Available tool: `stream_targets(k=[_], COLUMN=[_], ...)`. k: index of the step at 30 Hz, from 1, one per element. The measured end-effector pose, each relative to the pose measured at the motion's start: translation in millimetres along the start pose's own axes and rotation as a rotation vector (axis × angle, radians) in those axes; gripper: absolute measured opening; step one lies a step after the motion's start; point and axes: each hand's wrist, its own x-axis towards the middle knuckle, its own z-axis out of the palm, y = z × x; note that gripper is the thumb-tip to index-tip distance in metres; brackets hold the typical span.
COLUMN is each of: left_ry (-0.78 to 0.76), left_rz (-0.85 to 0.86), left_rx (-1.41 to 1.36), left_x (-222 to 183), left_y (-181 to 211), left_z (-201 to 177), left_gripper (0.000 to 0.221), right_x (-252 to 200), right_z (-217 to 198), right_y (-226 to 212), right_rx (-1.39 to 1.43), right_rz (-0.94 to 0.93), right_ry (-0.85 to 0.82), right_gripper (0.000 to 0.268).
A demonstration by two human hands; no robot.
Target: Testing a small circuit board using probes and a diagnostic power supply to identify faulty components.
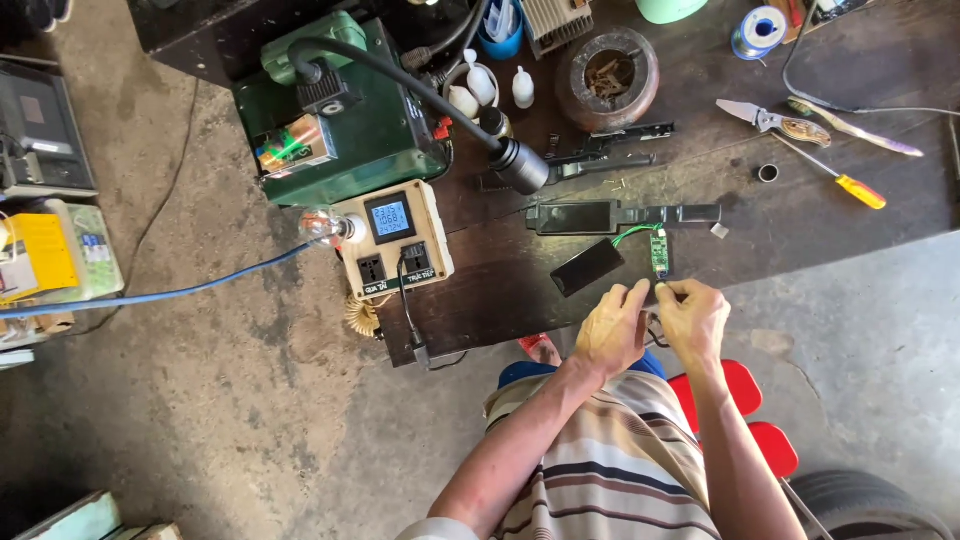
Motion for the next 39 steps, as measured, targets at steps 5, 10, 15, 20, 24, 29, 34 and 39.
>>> stream_targets(k=[5,10,15,20,24,29,34,39], left_ry=[-0.064,-0.091,-0.21,-0.169,-0.152,-0.166,-0.029,-0.049], left_rz=[-0.073,-0.115,-0.1,-0.095,-0.073,-0.093,-0.077,-0.1], left_rx=[-0.063,-0.032,-0.228,-0.224,-0.218,-0.239,-0.078,-0.048], left_x=[11,13,11,12,12,13,12,16], left_y=[6,20,41,39,37,37,22,19], left_z=[-14,-39,-72,-68,-64,-66,-32,-29], left_gripper=[0.06,0.061,0.059,0.054,0.059,0.058,0.05,0.052], right_x=[0,1,-4,-5,-6,-5,-5,4], right_z=[-4,-8,-20,-20,-22,-20,-2,-4], right_y=[0,-2,-23,-26,-32,-29,-4,8], right_rx=[0.002,-0.047,-0.072,-0.103,-0.078,-0.06,-0.005,-0.03], right_rz=[-0.055,-0.125,0.007,-0.025,0.022,0.004,-0.116,-0.095], right_ry=[-0.002,-0.009,-0.13,-0.122,-0.134,-0.113,0.037,0.01], right_gripper=[0.017,0.017,0.024,0.028,0.022,0.021,0.017,0.018])
